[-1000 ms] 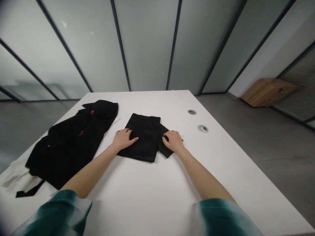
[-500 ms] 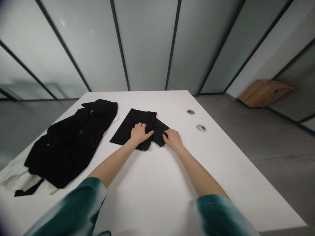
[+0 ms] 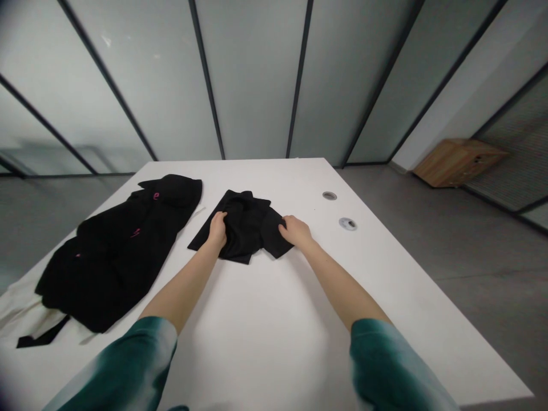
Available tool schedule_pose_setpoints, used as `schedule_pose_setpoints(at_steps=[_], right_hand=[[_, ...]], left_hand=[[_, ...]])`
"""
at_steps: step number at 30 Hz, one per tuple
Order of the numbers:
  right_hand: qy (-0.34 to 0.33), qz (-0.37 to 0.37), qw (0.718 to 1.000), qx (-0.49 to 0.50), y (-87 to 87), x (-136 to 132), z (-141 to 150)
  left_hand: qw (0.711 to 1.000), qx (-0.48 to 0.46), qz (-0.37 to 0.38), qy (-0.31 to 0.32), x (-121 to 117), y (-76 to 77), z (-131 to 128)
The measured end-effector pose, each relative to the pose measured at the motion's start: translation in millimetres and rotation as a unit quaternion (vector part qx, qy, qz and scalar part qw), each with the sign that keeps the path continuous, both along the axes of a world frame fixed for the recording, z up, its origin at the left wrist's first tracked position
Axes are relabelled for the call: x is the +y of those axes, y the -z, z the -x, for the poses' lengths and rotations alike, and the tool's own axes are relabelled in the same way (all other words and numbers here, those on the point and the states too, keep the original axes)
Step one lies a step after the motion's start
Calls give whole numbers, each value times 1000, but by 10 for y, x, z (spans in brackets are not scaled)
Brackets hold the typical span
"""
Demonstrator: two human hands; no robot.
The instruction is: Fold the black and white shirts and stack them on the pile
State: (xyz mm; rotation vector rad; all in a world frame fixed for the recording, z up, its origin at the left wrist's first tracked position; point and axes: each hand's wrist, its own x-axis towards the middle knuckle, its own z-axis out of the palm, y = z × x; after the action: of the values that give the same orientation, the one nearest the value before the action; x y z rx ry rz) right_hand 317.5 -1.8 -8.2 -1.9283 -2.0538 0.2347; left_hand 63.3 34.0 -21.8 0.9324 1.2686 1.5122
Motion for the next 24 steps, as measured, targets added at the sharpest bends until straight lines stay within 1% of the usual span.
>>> schedule_pose_setpoints(at_steps=[3,5,8,13,16,18,20,21,22,24], right_hand=[[21,34,996,82,-51,334,83],[38,64,988,132,-70,544,144],[51,91,982,156,-75,789,213],[48,146,972,178,-85,1002,271],[37,146,970,192,-137,1053,293],[28,138,968,207,-181,1063,311],[20,130,964,230,-215,1058,333],[18,127,962,243,-225,1051,344],[19,123,959,256,-228,1041,356],[14,119,952,282,-218,1016,375]], left_hand=[[999,-52,-3,6,-27,39,61],[999,-43,-5,22,-47,53,67],[999,-13,-1,38,-59,65,63],[999,-9,6,36,-38,108,65],[1000,18,12,18,-26,127,96],[997,75,10,-5,-37,102,131],[982,187,-16,-33,-79,27,150],[964,258,-41,-40,-117,-28,142],[940,332,-69,-32,-166,-91,116],[877,466,-117,24,-296,-216,11]])
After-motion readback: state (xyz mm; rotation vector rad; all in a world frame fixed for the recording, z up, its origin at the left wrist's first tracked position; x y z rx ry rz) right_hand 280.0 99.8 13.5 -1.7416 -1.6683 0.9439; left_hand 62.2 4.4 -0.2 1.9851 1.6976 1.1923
